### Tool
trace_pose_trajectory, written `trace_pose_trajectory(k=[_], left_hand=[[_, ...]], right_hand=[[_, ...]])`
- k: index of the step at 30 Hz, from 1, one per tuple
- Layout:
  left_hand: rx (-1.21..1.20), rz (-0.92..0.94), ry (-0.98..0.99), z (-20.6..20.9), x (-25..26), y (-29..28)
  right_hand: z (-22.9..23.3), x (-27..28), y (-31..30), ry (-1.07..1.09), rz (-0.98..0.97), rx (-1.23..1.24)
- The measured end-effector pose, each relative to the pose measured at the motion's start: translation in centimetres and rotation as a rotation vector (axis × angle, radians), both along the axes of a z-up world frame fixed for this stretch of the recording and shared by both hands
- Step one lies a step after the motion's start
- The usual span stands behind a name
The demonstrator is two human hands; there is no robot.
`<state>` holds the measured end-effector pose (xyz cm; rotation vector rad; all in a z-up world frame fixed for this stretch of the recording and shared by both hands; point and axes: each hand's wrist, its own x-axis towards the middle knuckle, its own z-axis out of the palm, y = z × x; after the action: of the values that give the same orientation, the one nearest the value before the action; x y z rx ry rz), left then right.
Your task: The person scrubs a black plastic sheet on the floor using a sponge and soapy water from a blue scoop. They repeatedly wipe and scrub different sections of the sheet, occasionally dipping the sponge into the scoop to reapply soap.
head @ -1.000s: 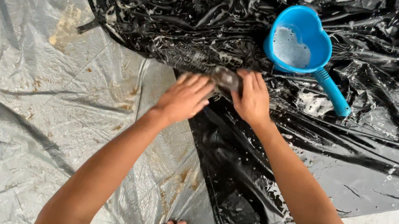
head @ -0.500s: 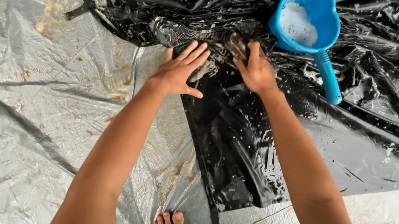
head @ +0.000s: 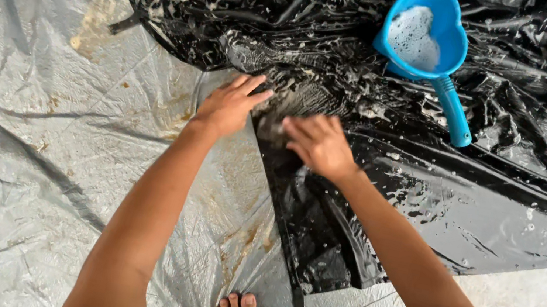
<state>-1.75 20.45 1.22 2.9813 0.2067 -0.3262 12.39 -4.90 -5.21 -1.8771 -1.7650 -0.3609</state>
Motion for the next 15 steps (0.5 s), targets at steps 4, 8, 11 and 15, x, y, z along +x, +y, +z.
trace_pose_trajectory(k=[4, 8, 11, 15], left_hand=[[-0.014, 0.054, -0.066, -5.5, 0.6, 3.9], [-0.07, 0.016, -0.21, -7.9, 1.0, 6.3], [-0.15, 0.052, -0.217, -3.9, 0.6, 6.0], [-0.156, 0.066, -0.203, -5.2, 0.5, 5.9]], right_hand=[[-1.9, 1.8, 2.3, 0.036, 0.0, -0.034], [-0.7, 0.8, 5.0, 0.105, -0.059, 0.035], [0.8, 2.1, 6.8, 0.046, 0.15, 0.057], [-3.4, 3.6, 7.4, -0.064, -0.113, 0.053]])
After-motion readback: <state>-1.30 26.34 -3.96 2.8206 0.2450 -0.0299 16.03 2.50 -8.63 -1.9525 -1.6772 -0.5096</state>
